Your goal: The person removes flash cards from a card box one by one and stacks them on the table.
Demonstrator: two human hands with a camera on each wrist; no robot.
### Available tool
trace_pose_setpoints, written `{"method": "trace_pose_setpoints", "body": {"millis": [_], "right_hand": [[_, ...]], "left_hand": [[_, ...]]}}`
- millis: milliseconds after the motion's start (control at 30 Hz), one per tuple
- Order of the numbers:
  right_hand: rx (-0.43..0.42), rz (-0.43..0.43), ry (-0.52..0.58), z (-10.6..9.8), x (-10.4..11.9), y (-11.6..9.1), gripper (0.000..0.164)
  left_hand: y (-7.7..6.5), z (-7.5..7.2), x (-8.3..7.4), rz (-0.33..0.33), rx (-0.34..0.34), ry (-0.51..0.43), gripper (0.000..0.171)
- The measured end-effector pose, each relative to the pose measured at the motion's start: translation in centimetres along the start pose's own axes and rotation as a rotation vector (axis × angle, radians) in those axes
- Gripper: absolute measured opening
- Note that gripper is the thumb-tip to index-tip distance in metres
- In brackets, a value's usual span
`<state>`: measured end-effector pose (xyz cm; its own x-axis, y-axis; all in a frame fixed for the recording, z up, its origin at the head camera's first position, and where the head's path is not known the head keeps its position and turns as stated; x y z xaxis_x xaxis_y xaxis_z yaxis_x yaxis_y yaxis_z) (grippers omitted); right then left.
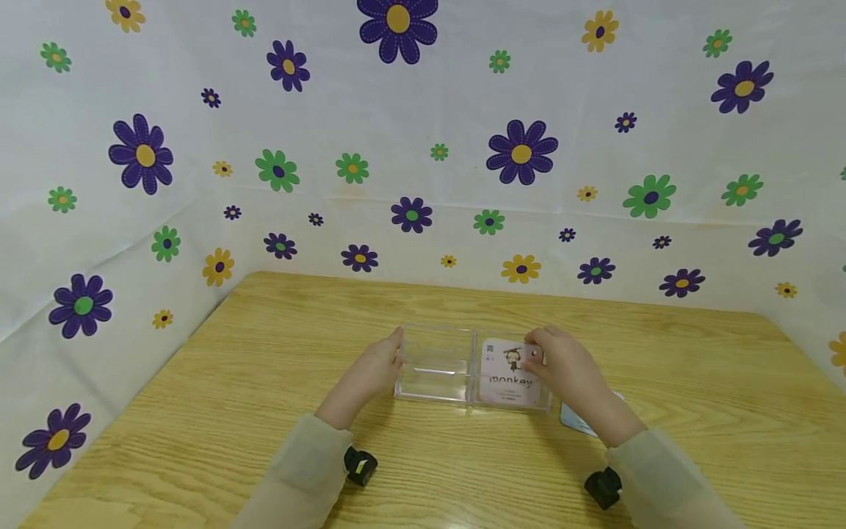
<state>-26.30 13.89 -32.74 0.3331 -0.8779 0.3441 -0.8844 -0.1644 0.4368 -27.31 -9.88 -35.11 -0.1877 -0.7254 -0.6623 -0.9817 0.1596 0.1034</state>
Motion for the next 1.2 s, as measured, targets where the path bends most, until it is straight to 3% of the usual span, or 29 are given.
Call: {"method": "trace_pose_setpoints", "body": {"millis": [500,900,1200], "right_hand": [[0.003,-0.021,-0.01,0.0,0.0,0.1,0.026],[0.033,0.04,0.026,-0.5,-0.3,0.4,0.025],[-0.043,0.022,0.038,-1.3,-0.4,0.5,0.016]], "left_hand": [[0.1,0.1,0.1,0.016,-0.008,0.006,0.051],[0.1,0.0,0.0,0.016,-0.014,0.013,0.05],[0.2,-0.1,0.0,0.037,-0.022,0.026,0.051]]}}
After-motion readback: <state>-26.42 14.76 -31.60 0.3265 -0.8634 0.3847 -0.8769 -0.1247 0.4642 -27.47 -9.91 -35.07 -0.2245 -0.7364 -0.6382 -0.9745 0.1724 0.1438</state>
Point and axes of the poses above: each hand's wrist, its own y-axis towards the middle knuckle, its own z-axis out of the palm, x = y × z, the point moved 5 cm from there along y, towards the middle knuckle, and after that the axes turned 11 degrees about -x, right-handed, at the moved point
